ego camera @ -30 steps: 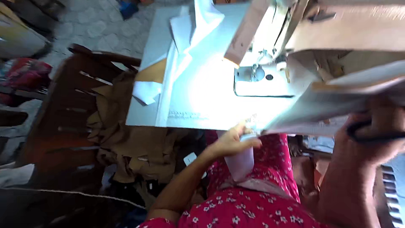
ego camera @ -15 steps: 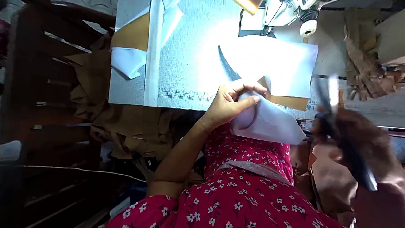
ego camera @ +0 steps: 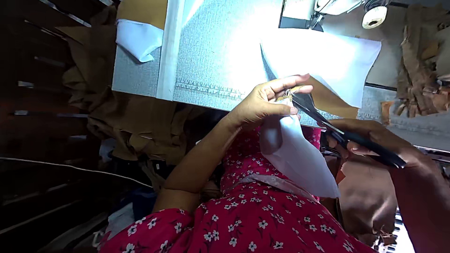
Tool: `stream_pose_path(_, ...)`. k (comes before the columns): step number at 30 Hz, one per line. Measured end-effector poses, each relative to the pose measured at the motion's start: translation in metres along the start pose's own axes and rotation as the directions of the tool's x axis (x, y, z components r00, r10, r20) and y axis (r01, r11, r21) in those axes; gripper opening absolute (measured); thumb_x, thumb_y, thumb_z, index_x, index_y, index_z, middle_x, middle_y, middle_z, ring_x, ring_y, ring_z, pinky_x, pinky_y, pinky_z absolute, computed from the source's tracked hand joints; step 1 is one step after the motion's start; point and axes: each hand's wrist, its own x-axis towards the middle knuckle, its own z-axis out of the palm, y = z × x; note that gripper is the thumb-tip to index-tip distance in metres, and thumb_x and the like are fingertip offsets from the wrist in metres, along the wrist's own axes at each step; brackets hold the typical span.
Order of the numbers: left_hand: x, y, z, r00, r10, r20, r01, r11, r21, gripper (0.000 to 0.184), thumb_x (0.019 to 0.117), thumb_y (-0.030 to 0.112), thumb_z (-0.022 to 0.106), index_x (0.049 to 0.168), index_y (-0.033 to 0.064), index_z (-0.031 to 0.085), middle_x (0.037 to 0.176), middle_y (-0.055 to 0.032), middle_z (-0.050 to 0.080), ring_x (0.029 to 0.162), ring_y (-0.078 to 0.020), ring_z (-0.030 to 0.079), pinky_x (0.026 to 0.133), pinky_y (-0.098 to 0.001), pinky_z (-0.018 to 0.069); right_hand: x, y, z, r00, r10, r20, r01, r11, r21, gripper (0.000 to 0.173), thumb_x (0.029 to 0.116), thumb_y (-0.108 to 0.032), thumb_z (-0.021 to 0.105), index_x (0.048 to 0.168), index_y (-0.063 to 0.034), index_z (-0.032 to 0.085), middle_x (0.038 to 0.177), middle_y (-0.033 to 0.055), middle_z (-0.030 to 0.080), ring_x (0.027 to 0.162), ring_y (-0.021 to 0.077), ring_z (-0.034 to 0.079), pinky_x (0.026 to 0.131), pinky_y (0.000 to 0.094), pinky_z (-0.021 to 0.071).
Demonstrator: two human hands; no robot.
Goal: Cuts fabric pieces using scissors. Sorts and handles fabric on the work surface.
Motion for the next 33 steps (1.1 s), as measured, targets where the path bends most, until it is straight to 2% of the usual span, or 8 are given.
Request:
stream_pose_path(3,-0.001,-0.004,-0.003,0.999,-0.028,0.016,0.03,0.989,-0.145,0.061,0.0861,-0.02,0.052,0.144,-0.0016,0.044,0.129,-0.0079,0.069,0.085,-0.0097,0.073,0.073,-0.0244,0.061,0.018,0.006,-0.004,0.988,-0.097,0.118,0.088,0.993,0.08,0.06,0.0882,-0.058,0.071,0.129,-0.0153,0.065,0.078,-0.0112,0.065,0.064,-0.0034,0.059,0.056,0.0107,0.0491)
stream_pose_path(16,-0.005,-0.017,-0.017,0.991,0.011,0.131,0.036,0.937,-0.346,0.069,0.0869,-0.008,0.06,0.152,0.0021,0.037,0.144,-0.0058,0.059,0.102,-0.0066,0.07,0.082,-0.0215,0.0586,0.06,0.008,0.034,0.986,-0.134,0.098,0.078,0.895,0.439,0.05,0.0904,-0.044,0.075,0.131,-0.0176,0.065,0.078,-0.0071,0.064,0.058,-0.0025,0.056,0.051,0.0111,0.0478)
stream_pose_path(21,-0.016,0.0,-0.032,0.994,0.004,0.107,0.022,0.97,-0.241,0.072,0.0845,-0.01,0.062,0.15,0.008,0.038,0.146,-0.0041,0.058,0.106,-0.0074,0.07,0.077,-0.0203,0.06,0.048,0.006,0.045,0.989,-0.146,-0.019,0.146,0.961,0.235,0.053,0.0875,-0.053,0.075,0.13,-0.0246,0.063,0.073,-0.0132,0.063,0.055,-0.0064,0.055,0.049,0.0095,0.0468)
stream_pose_path(25,-0.056,0.037,-0.055,0.991,-0.113,-0.068,0.123,0.978,0.168,0.063,0.0896,-0.007,0.056,0.149,0.0105,0.044,0.121,0.0013,0.072,0.084,-0.0063,0.072,0.064,-0.021,0.0608,0.007,-0.013,0.044,0.953,-0.302,-0.015,0.293,0.935,-0.2,0.074,0.0911,-0.066,0.062,0.152,-0.0272,0.045,0.114,-0.0167,0.063,0.1,-0.0104,0.056,0.085,0.01,0.048)
stream_pose_path(27,-0.081,0.055,-0.068,0.965,0.008,-0.263,0.122,0.871,0.475,0.031,0.101,0.006,0.053,0.131,0.008,0.061,0.09,0.0104,0.07,0.064,0.0046,0.06,0.056,-0.0118,0.0505,-0.006,-0.02,0.043,0.926,-0.362,-0.107,0.286,0.858,-0.426,0.076,0.0943,-0.066,0.058,0.153,-0.021,0.042,0.117,-0.0096,0.061,0.103,-0.0079,0.054,0.087,0.011,0.0459)
stream_pose_path(29,-0.093,0.069,-0.089,0.862,0.313,-0.399,0.214,0.488,0.846,0.027,0.1063,0.016,0.05,0.119,0.002,0.068,0.079,0.0043,0.063,0.063,0.0013,0.055,0.06,-0.015,0.0482,-0.007,-0.021,0.04,0.863,-0.413,-0.292,0.136,0.745,-0.653,0.068,0.0952,-0.046,0.065,0.149,-0.0093,0.047,0.105,0.0038,0.066,0.087,-0.0021,0.058,0.076,0.0147,0.0493)
stream_pose_path(31,-0.093,0.084,-0.104,0.753,0.452,-0.478,0.475,0.128,0.87,0.038,0.1065,0.025,0.052,0.125,-0.0045,0.068,0.108,-0.0241,0.072,0.095,-0.0333,0.071,0.088,-0.0497,0.0549,0.007,-0.017,0.035,0.817,-0.427,-0.388,-0.07,0.594,-0.801,0.059,0.0908,-0.029,0.063,0.143,-0.0017,0.057,0.098,0.0179,0.069,0.073,0.0168,0.059,0.064,0.0318,0.0499)
stream_pose_path(33,-0.088,0.094,-0.118,0.684,0.444,-0.579,0.63,0.04,0.775,0.049,0.1038,0.033,0.059,0.136,-0.004,0.061,0.127,-0.0317,0.063,0.112,-0.0477,0.065,0.097,-0.0649,0.0474,0.029,-0.012,0.032,0.83,-0.417,-0.371,-0.144,0.481,-0.865,0.051,0.0919,-0.026,0.057,0.136,-0.0017,0.065,0.098,0.0258,0.07,0.071,0.0349,0.065,0.059,0.0504,0.0514)
